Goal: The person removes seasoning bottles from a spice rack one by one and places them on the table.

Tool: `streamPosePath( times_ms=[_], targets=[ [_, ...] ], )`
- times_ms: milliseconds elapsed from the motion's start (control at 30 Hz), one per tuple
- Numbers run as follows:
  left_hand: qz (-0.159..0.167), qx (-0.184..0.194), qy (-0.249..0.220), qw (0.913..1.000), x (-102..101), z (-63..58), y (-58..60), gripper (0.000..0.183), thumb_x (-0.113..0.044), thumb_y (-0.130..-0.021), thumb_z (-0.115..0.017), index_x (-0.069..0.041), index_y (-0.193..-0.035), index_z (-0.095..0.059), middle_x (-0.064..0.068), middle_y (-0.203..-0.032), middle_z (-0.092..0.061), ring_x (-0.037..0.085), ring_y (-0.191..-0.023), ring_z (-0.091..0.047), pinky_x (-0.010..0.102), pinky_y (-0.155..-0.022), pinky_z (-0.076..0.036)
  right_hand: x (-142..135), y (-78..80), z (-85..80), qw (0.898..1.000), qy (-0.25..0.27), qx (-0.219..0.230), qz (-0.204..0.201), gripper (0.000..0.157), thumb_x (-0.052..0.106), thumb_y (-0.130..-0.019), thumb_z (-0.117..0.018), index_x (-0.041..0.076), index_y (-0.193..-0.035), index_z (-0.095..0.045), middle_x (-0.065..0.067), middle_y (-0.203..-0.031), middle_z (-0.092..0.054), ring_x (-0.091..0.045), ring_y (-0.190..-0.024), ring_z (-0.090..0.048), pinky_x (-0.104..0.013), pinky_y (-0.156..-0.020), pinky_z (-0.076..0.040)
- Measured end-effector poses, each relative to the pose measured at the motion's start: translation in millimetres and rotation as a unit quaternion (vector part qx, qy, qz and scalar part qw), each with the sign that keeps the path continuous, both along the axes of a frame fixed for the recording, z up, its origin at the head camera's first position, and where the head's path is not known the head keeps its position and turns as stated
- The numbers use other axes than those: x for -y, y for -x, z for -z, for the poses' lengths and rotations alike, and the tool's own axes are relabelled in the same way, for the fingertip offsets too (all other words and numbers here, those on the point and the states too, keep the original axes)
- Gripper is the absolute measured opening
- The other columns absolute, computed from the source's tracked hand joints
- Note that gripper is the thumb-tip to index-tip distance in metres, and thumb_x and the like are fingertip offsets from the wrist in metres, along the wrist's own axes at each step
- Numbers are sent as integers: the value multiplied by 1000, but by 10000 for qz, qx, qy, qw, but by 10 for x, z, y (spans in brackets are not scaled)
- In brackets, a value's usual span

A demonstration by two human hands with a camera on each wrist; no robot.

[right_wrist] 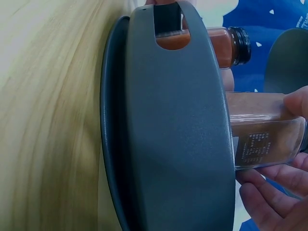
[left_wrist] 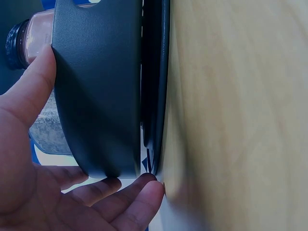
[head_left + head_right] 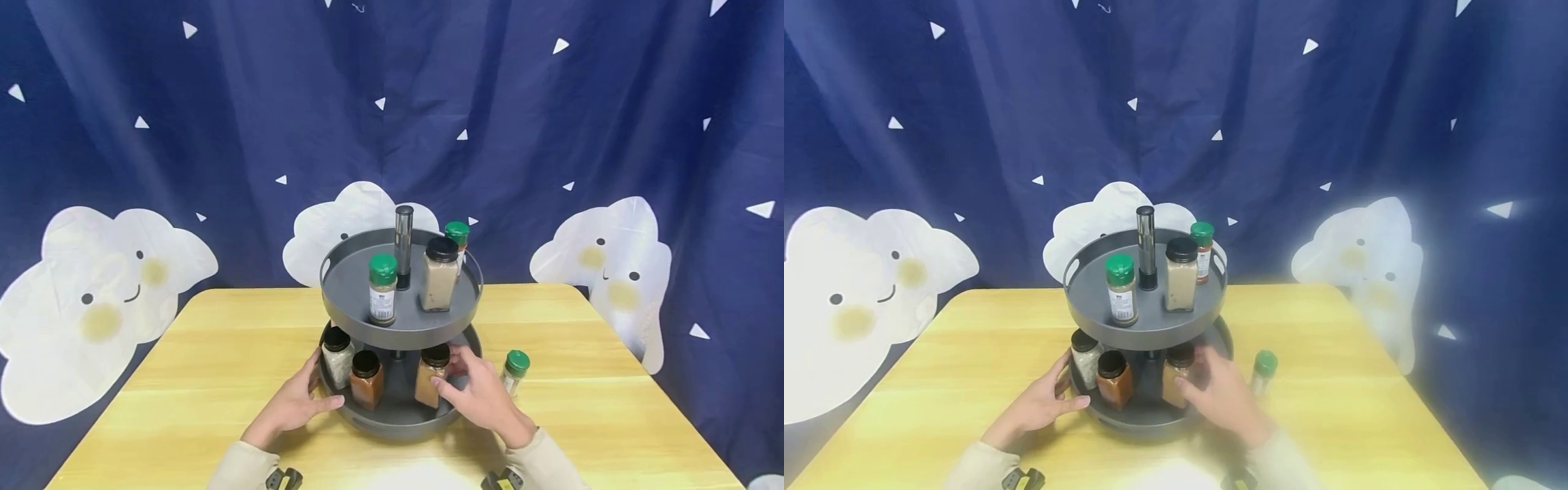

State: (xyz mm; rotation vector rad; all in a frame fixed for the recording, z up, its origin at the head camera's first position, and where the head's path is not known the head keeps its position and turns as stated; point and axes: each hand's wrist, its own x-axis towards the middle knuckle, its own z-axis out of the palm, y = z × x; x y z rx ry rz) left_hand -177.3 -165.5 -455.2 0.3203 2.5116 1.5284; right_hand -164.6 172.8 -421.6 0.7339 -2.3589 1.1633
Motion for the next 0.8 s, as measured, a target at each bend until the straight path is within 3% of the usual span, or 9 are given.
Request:
streamPosePath(
  times_ms=[300,533,800],
  targets=[
    [19,-87,-58,9999,-6,14,-13,109,-29,-79,-81,-4,-155,-7,26,-155,-17,49,-133,-32,56,-108,-31,-8,-25,-25,9998,98,70,152,33,10,-78,-77,6,-106,-60,3,-88,-69,-9,-75,-67,-27,-68,-58],
    [-10,-119,-68,9999,0,23,-16,108,-29,-80,-81,-5,-156,-8,24,-156,-18,47,-134,-32,56,-108,-32,-25,-26,-61,9993,77,-219,297,32,9,-75,-77,6,-102,-60,0,-85,-70,-11,-72,-68,-29,-67,-59],
    [-26,-97,-52,9999,7,2,-25,108,-29,-80,-81,-6,-156,-8,26,-155,-20,48,-133,-33,58,-107,-32,-65,-56,-157,9986,62,-173,499,34,8,-75,-76,3,-105,-61,-1,-85,-71,-11,-71,-67,-31,-67,-58]
  ],
)
